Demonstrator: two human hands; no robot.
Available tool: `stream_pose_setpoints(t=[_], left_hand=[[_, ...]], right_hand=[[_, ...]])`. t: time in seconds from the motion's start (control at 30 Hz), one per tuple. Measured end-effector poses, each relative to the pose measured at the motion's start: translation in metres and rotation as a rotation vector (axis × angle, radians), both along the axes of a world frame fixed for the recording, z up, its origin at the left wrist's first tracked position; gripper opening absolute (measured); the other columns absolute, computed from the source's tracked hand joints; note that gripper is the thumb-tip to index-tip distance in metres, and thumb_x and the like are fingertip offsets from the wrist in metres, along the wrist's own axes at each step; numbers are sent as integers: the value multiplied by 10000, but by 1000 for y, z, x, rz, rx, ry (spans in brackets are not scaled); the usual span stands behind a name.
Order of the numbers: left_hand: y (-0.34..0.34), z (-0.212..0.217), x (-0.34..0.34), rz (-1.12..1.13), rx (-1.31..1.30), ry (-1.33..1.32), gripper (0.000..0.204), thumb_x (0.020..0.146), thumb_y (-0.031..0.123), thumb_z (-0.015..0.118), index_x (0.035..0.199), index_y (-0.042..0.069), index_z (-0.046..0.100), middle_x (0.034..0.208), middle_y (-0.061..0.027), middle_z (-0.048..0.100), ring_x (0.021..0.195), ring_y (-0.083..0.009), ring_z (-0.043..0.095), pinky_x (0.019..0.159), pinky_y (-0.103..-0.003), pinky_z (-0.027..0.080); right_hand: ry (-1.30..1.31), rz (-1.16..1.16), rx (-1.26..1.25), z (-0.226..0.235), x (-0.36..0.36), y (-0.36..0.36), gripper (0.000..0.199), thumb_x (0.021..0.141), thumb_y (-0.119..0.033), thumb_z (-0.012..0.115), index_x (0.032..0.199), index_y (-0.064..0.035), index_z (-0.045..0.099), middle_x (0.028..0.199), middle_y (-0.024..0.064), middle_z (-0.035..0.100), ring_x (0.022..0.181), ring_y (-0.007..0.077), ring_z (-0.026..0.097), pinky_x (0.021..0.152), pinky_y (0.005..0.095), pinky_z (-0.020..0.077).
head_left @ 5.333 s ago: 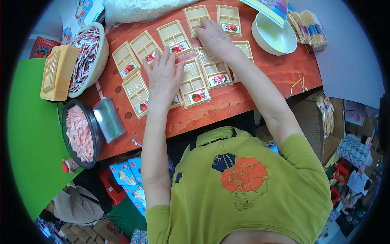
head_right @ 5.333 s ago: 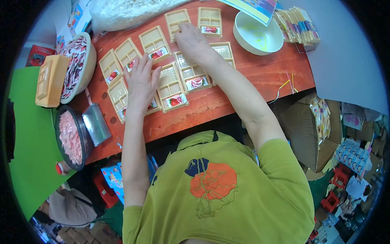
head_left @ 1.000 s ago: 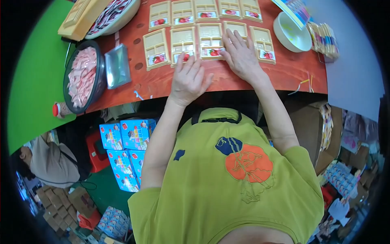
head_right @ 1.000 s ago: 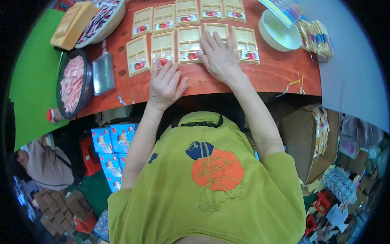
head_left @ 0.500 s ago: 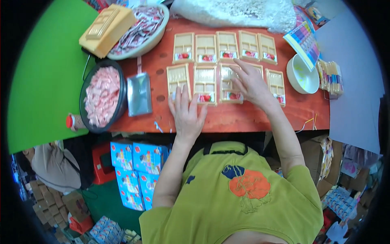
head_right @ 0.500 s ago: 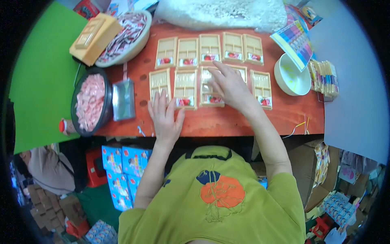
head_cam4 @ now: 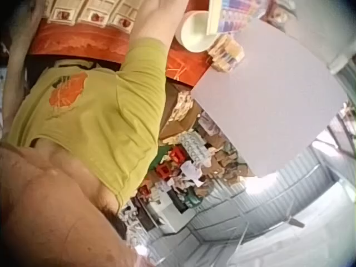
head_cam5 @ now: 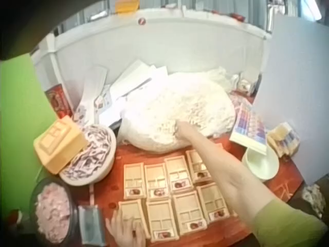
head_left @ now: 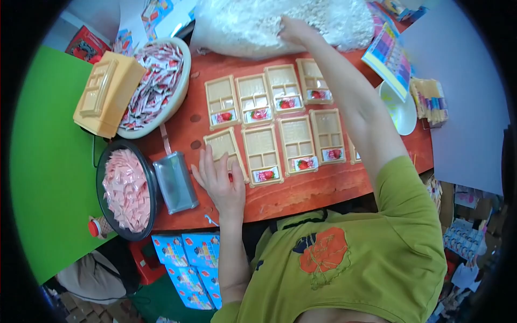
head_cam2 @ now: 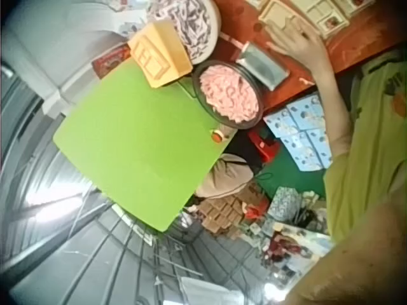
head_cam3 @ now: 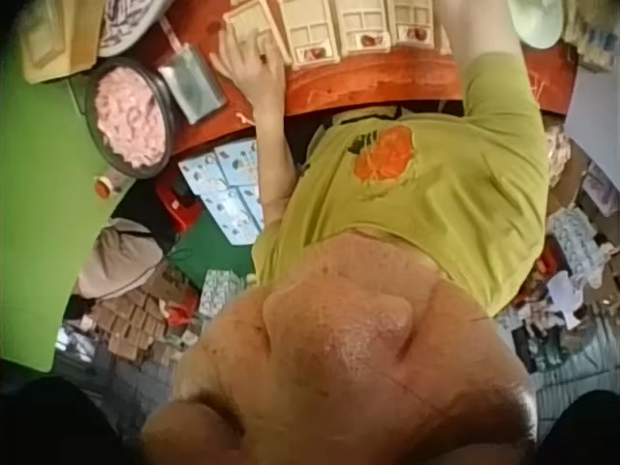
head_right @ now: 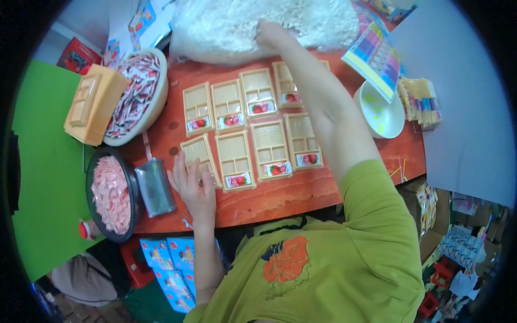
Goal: Assembling small white components into yellow plastic frame trays on a workshop table.
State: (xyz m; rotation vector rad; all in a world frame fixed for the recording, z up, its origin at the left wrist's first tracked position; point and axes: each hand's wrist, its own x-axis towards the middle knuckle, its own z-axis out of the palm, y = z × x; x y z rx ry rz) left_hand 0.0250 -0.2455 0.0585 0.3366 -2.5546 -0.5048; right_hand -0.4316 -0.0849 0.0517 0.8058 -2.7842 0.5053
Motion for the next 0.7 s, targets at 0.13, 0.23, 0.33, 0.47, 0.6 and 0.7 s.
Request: stream_pose_setpoints(t=[0.13,0.23,0.33,0.47,0.6,0.7], left_hand=[[-6,4,-31,-72,92,24,214,922,146,656,1106,38,674,1422,-185,533,1365,-361,461,1161,-606,241],[-17,12,-44,-89,53,12,211,913,139,670,1094,29,671,1345,-183,581,1302,-350,509,1138,-598,282],[7,26,-82,-219,108,67,215,902,153,694,1067,18,663,1228,-174,622,1227,-343,547,1108,-587,321],[56,34,-104,-395,83,91,248,882,190,720,1032,5,651,1146,-172,619,1187,-349,544,1082,-579,344],[82,21,-110,-451,31,-46,323,873,221,725,1070,-20,639,1229,-195,577,1245,-373,491,1102,-603,312],[87,0,-113,-444,-17,-63,386,885,254,716,1125,-34,623,1304,-214,534,1296,-389,452,1135,-627,269]], right_hand=[[33,-109,-8,-27,-45,17,217,851,-166,678,949,27,695,932,283,698,900,428,684,792,473,547],[-90,-46,40,-10,-5,-21,183,828,-103,605,903,18,720,911,301,692,908,455,678,805,510,544],[-116,74,-30,-3,-7,15,188,832,-82,574,882,23,721,916,302,693,918,451,680,816,508,545],[26,-122,-116,-35,-35,23,199,820,-81,583,897,32,729,926,299,696,930,437,687,823,496,546],[-161,-151,190,-25,-41,16,220,810,-76,579,925,32,732,941,297,699,949,427,690,841,494,540],[-100,-42,329,-14,-35,25,239,802,-120,619,944,36,731,937,293,703,932,426,695,818,481,549]])
